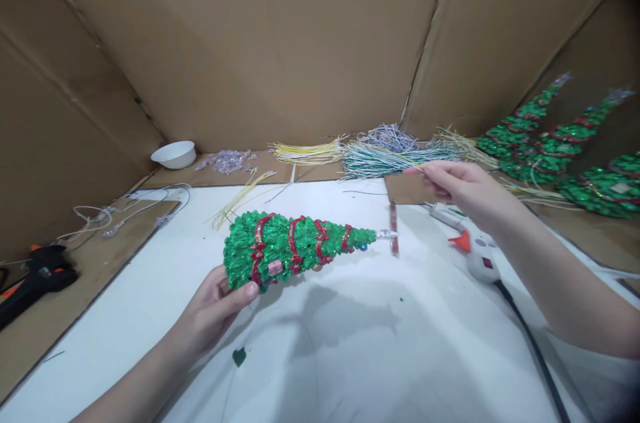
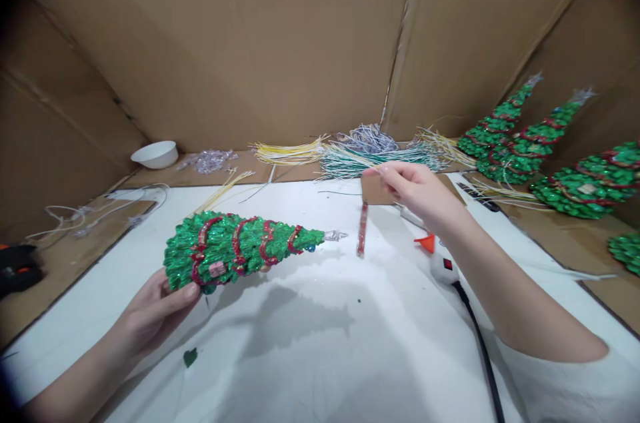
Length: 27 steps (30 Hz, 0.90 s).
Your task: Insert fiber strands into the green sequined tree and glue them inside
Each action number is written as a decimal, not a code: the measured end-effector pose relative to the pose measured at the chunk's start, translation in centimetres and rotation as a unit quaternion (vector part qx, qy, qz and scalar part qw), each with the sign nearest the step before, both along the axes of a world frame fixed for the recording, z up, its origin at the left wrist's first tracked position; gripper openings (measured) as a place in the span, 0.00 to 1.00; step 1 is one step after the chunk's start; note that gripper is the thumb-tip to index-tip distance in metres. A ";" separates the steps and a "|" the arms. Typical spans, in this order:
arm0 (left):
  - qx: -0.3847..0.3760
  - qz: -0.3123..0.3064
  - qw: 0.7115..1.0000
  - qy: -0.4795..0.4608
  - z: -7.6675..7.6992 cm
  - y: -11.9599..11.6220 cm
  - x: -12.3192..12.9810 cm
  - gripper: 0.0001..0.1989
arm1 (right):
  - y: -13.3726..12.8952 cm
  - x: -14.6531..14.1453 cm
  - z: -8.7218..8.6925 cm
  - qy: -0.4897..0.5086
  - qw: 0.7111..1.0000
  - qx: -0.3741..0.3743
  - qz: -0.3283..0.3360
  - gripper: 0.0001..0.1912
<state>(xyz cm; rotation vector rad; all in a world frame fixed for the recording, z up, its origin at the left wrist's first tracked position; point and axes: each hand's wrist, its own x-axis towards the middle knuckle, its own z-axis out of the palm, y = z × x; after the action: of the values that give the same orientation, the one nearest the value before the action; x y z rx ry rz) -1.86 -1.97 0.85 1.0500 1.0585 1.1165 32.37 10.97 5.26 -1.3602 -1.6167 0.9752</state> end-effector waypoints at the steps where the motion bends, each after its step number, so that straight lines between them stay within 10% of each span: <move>1: -0.003 0.009 1.000 0.001 -0.1 0.0 0.0 0.20 | -0.3 -0.1 0.3 -0.020 1.000 0.008 0.005 0.19; 10: -0.026 0.066 0.997 0.024 -0.6 -0.2 0.7 0.11 | -4.0 -1.9 2.7 -0.024 0.983 -0.027 0.183 0.14; 27: 0.078 0.100 0.953 0.275 -1.8 -1.7 1.3 0.08 | -3.3 -1.3 2.2 -0.024 0.994 -0.005 0.102 0.19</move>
<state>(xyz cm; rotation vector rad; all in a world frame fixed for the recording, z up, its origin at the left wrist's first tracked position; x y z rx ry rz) -0.57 -3.62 -0.95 1.4534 1.5633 1.1067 31.07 7.63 7.47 -1.2509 -1.8172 1.0781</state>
